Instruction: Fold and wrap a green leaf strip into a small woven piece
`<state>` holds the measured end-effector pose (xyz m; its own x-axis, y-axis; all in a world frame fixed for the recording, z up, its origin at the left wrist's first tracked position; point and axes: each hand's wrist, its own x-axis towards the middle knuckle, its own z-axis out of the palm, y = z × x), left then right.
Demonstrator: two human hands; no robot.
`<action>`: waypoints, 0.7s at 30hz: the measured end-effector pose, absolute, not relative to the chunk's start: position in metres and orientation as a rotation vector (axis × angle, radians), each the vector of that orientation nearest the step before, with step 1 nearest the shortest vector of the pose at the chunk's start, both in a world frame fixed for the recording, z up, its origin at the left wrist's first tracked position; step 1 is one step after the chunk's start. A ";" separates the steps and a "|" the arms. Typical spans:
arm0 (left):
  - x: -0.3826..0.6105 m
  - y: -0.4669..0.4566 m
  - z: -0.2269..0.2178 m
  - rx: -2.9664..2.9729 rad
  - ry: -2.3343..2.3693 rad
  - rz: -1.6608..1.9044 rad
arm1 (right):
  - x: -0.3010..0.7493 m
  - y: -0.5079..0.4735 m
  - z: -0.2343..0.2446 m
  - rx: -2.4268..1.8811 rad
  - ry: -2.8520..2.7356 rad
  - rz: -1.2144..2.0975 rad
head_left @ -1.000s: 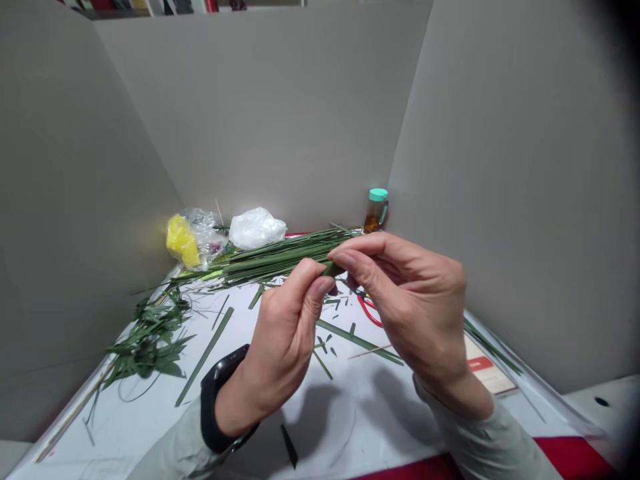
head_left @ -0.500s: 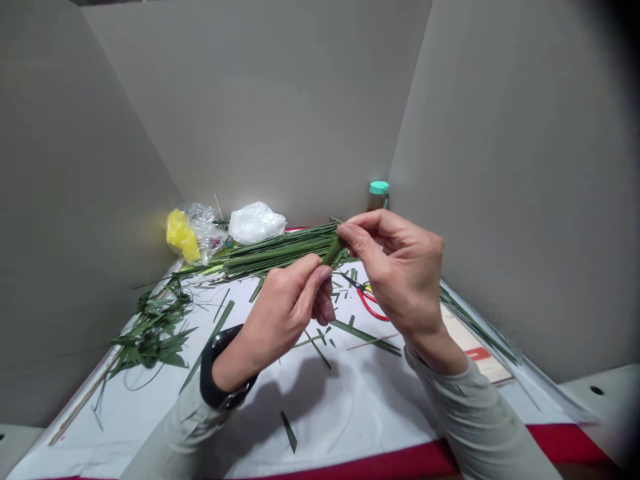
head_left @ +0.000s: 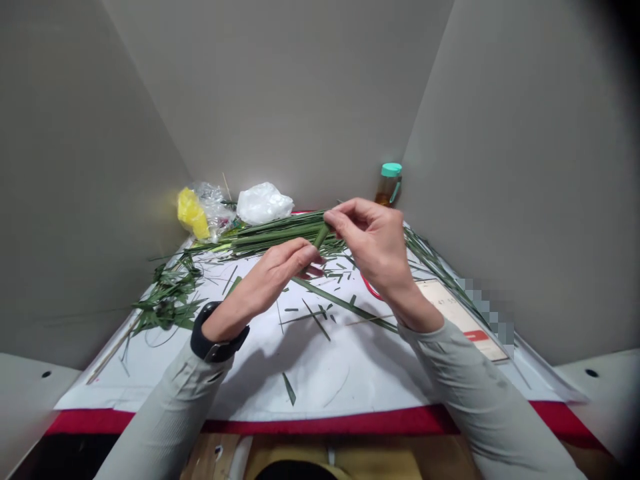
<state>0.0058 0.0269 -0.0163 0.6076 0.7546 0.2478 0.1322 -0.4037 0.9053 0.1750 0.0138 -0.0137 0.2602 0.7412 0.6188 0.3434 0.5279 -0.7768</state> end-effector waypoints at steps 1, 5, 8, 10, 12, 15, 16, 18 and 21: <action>0.008 0.026 -0.021 1.843 0.738 0.877 | 0.172 0.011 -0.017 -1.068 -1.358 0.376; 0.015 0.021 -0.041 1.660 0.789 1.059 | 0.160 -0.004 -0.034 -1.147 -1.412 0.452; 0.015 0.012 -0.056 1.556 0.831 1.047 | 0.155 -0.014 -0.046 -1.178 -1.402 0.483; 0.014 0.004 -0.063 1.511 0.852 1.045 | 0.155 -0.017 -0.053 -1.189 -1.388 0.532; 0.012 -0.003 -0.069 1.478 0.841 1.056 | 0.155 -0.018 -0.059 -1.187 -1.362 0.585; 0.009 -0.013 -0.076 1.436 0.824 1.045 | 0.158 -0.017 -0.066 -1.163 -1.317 0.662; 0.008 -0.016 -0.078 1.429 0.830 1.036 | 0.159 -0.017 -0.068 -1.158 -1.311 0.684; 0.005 -0.021 -0.081 1.421 0.845 1.015 | 0.161 -0.017 -0.070 -1.157 -1.305 0.713; 0.003 -0.027 -0.085 1.387 0.854 0.994 | 0.162 -0.017 -0.071 -1.145 -1.277 0.726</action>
